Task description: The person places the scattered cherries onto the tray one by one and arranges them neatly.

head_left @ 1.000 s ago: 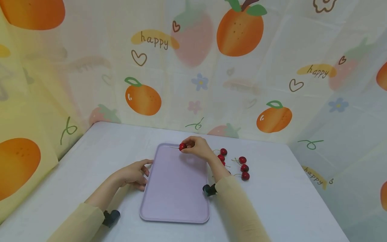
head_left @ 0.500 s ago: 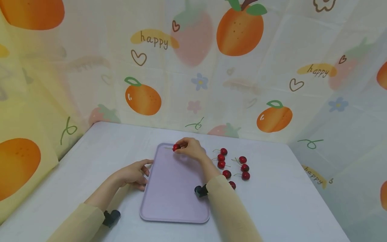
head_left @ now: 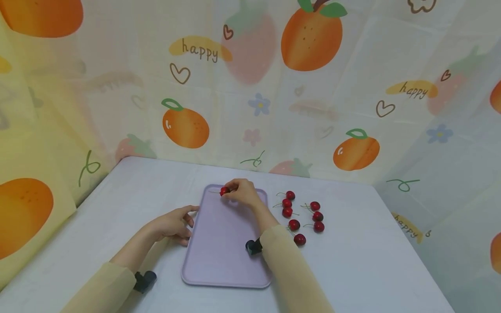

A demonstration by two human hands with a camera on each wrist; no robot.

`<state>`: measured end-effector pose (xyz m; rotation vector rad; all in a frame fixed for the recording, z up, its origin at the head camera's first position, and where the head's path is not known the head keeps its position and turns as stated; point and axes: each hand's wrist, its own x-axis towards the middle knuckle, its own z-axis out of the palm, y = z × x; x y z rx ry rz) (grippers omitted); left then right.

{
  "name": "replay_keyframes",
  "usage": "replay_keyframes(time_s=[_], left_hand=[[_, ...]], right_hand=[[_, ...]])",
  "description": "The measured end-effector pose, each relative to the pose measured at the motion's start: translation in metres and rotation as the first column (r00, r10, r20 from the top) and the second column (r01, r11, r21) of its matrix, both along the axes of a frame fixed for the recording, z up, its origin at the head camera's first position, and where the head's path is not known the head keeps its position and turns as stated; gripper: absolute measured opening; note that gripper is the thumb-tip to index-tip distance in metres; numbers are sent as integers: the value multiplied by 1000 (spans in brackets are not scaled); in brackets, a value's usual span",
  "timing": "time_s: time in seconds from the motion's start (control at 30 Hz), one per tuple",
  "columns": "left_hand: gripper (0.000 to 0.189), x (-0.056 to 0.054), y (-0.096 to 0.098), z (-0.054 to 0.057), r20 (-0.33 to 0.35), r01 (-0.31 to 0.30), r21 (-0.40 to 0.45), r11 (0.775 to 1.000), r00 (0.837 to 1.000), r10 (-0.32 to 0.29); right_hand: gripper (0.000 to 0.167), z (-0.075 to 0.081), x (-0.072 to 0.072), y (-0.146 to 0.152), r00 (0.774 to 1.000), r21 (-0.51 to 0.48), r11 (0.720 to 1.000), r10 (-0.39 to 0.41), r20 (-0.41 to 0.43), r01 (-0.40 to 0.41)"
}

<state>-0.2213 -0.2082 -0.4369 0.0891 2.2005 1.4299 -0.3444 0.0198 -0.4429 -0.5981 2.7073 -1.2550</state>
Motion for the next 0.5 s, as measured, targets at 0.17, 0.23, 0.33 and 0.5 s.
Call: replay_keyframes(time_s=[0.17,0.23,0.33,0.5], left_hand=[[89,0,0,0,-4,2,6,1000,1000,-2],[89,-1,0,0,-6,3,4,1000,1000,-3],[89,-1,0,0,-4,2,-1,1000,1000,-2],[88,-1,0,-1,-1,-1,-15,1000,1000,1]], right_hand=[[34,-2,-1,0,1000,15,1000,-2,11,2],[35,-4,-1,0,1000,28,1000,-4,11,4],[35,-7,-2,0,1000,48,999,-5,4,5],[34,-10,-3,-1,1000,71,998,3,-11,-3]])
